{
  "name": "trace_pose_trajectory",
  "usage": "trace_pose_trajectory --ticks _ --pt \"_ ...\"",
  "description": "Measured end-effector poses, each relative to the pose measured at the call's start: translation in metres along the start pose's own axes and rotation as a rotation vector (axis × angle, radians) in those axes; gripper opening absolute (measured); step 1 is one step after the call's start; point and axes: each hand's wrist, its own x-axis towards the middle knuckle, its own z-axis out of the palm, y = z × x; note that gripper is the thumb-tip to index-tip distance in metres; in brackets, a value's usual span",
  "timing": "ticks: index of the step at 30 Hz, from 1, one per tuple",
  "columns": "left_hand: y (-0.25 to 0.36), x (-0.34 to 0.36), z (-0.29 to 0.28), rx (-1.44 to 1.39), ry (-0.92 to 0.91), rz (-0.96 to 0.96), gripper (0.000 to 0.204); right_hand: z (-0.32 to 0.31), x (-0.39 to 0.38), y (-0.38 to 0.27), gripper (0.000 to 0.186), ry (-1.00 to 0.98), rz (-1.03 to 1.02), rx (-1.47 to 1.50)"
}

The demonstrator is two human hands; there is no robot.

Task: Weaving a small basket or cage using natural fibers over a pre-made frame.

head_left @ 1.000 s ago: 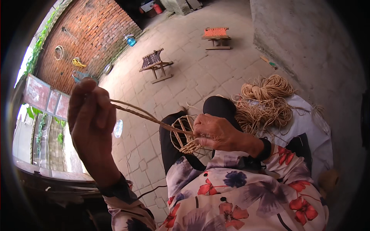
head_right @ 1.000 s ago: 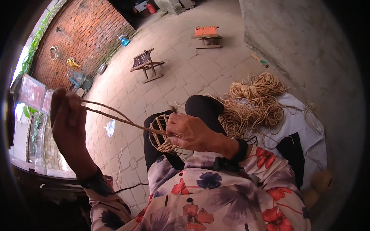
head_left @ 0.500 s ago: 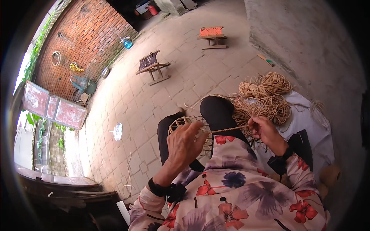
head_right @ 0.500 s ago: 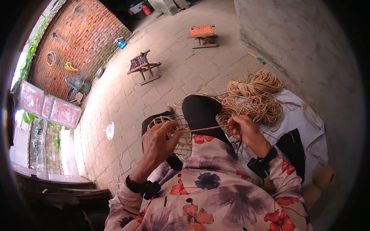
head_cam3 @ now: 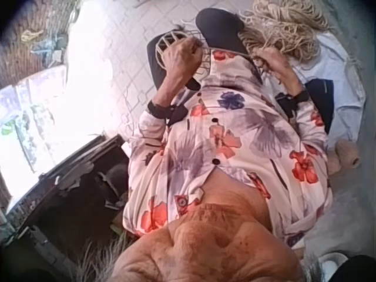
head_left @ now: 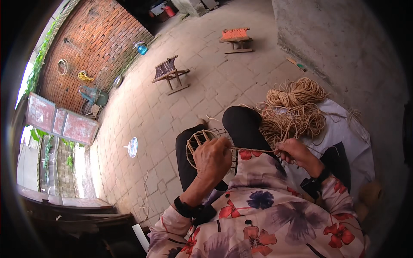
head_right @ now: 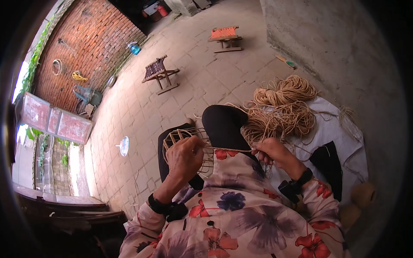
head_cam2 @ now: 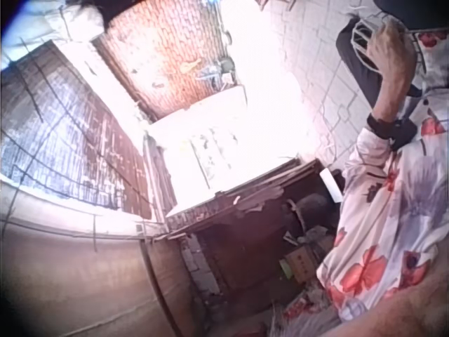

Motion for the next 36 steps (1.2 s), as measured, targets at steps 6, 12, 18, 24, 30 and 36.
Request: trace_pose_trajectory --ticks 6,12,18,24,30,36 --pt "0.0 -0.001 0.011 0.152 0.086 0.059 0.016 0.031 -0.004 -0.036 0.033 0.469 -0.554 -0.747" --pt "0.001 -0.001 0.015 0.305 0.095 0.072 0.022 0.097 0.025 -0.053 0.02 0.263 -0.969 -1.127" --pt "-0.003 0.001 0.005 0.027 0.058 0.006 0.025 0.117 0.044 -0.053 0.019 0.081 -0.861 -1.297" --pt "-0.041 0.048 -0.045 -0.382 -0.757 0.061 0.037 0.122 0.04 -0.061 0.019 0.093 -0.92 -1.165" --pt "-0.046 0.07 -0.053 -0.362 -0.995 -0.054 0.034 0.102 0.017 -0.068 0.02 0.089 -0.812 -1.043" --pt "-0.039 0.074 -0.08 -0.618 -1.087 -0.167 0.033 0.105 0.016 -0.093 0.018 0.061 -0.891 -0.757"
